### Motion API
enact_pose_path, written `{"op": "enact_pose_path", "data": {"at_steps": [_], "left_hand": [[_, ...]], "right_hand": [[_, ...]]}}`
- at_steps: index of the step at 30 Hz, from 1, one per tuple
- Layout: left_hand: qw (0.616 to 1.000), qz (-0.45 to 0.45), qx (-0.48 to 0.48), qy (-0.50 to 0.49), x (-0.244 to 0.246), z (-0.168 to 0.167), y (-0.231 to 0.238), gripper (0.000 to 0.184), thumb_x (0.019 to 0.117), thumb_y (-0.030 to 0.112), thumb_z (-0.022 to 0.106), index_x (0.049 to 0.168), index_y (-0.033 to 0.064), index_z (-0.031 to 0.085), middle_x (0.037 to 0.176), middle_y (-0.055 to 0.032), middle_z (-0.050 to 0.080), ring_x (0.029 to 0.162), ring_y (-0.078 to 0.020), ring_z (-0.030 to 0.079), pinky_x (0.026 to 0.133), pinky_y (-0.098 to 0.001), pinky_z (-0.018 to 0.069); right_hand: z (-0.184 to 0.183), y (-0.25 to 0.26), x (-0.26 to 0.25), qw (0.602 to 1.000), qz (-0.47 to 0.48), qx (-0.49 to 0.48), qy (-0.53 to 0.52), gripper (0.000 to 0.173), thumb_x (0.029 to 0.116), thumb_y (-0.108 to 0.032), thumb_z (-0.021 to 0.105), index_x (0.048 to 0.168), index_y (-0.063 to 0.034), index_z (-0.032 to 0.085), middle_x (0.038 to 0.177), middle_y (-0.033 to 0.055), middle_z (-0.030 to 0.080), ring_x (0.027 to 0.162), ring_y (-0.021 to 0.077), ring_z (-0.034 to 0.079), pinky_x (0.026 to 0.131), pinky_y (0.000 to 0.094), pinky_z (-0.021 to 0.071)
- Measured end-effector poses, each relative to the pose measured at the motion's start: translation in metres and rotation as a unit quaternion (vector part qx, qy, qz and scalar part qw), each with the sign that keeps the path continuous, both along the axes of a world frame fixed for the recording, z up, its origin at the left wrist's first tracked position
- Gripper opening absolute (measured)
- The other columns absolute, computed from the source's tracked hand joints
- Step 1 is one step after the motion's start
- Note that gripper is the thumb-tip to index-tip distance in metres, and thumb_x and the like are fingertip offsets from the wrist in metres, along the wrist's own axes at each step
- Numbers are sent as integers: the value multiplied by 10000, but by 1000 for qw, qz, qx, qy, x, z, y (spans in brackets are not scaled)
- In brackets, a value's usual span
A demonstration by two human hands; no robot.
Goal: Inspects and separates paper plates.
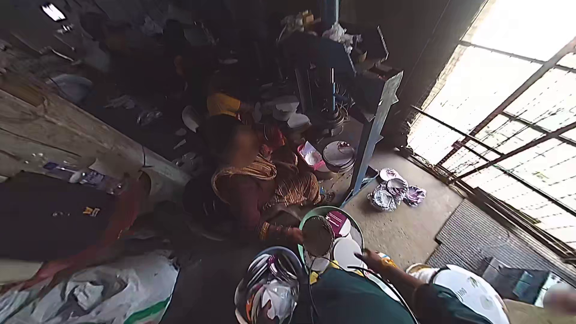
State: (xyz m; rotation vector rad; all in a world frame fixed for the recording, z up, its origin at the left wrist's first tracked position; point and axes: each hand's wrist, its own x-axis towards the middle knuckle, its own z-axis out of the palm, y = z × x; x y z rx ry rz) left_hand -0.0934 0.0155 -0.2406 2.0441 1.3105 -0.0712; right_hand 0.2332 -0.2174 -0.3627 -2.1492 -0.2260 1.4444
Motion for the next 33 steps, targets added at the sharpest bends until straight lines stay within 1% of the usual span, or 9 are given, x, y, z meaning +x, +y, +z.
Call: {"op": "enact_pose_path", "data": {"at_steps": [1, 2, 4, 8, 12, 19, 25, 30, 33], "left_hand": [[995, 2, 66, -71, -21, -53, 2, 487, 838, 54, 684, 1253, -185, 600, 1234, -388, 618, 1196, -481, 609, 1091, -546, 450], [998, 9, 35, -43, -21, -56, 5, 506, 844, 49, 682, 1289, -172, 584, 1270, -382, 604, 1228, -482, 589, 1103, -556, 435], [981, 10, -136, 140, 17, 7, 15, 578, 972, 69, 625, 1491, -81, 420, 1517, -285, 461, 1436, -379, 436, 1199, -479, 326], [997, 33, -62, 15, -14, -44, 24, 581, 856, -13, 701, 1400, -118, 525, 1398, -345, 545, 1337, -459, 522, 1159, -541, 384], [999, 23, -42, 1, 4, -47, 47, 613, 854, 8, 719, 1434, -54, 529, 1444, -280, 542, 1368, -397, 515, 1164, -518, 392], [998, -29, -24, 50, 66, 6, 78, 678, 895, -14, 654, 1534, 30, 432, 1543, -209, 467, 1434, -325, 456, 1203, -447, 350], [987, -149, -13, 66, 112, 50, 106, 698, 892, 9, 687, 1538, 25, 422, 1579, -182, 425, 1440, -311, 448, 1197, -438, 363], [979, -204, 10, 7, 131, 67, 119, 649, 881, 17, 687, 1497, 11, 480, 1547, -200, 451, 1428, -314, 452, 1190, -424, 370], [972, -231, 16, 41, 135, 83, 119, 747, 801, -56, 706, 1503, 16, 462, 1582, -186, 405, 1448, -324, 423, 1188, -444, 372]], "right_hand": [[5, 12, -1, 993, -107, 36, 33, 802, 1017, -555, 562, 1564, -13, 337, 1450, 314, 515, 1257, 448, 583, 1016, 591, 494], [13, 27, -1, 980, -177, 73, 62, 872, 994, -572, 590, 1617, -74, 237, 1525, 294, 450, 1303, 460, 547, 1010, 626, 489], [22, 65, 2, 961, -231, 127, 86, 941, 978, -512, 650, 1652, -138, 110, 1565, 266, 422, 1348, 454, 514, 1022, 631, 474], [20, 131, 11, 954, -268, 125, 46, 735, 975, -249, 718, 1560, -47, 321, 1378, 285, 573, 1165, 401, 643, 926, 548, 558], [42, 149, 23, 985, -100, 63, -126, 636, 945, -150, 701, 1508, -9, 441, 1421, 271, 569, 1324, 386, 563, 1120, 544, 443], [162, 119, 44, 962, -36, 30, -268, 624, 949, -117, 654, 1489, 31, 380, 1327, 309, 609, 1207, 447, 628, 1026, 599, 479], [217, 140, 20, 948, 59, 213, -228, 587, 926, -50, 675, 1455, 64, 446, 1358, 257, 599, 1262, 318, 602, 1099, 466, 463], [247, 183, -8, 923, 297, 131, -209, 584, 941, -133, 631, 1490, -108, 433, 1195, 255, 673, 1125, 420, 664, 959, 603, 501], [255, 193, -21, 910, 317, 80, -253, 571, 969, -131, 573, 1515, -134, 408, 1178, 262, 679, 1114, 457, 665, 925, 633, 511]]}}
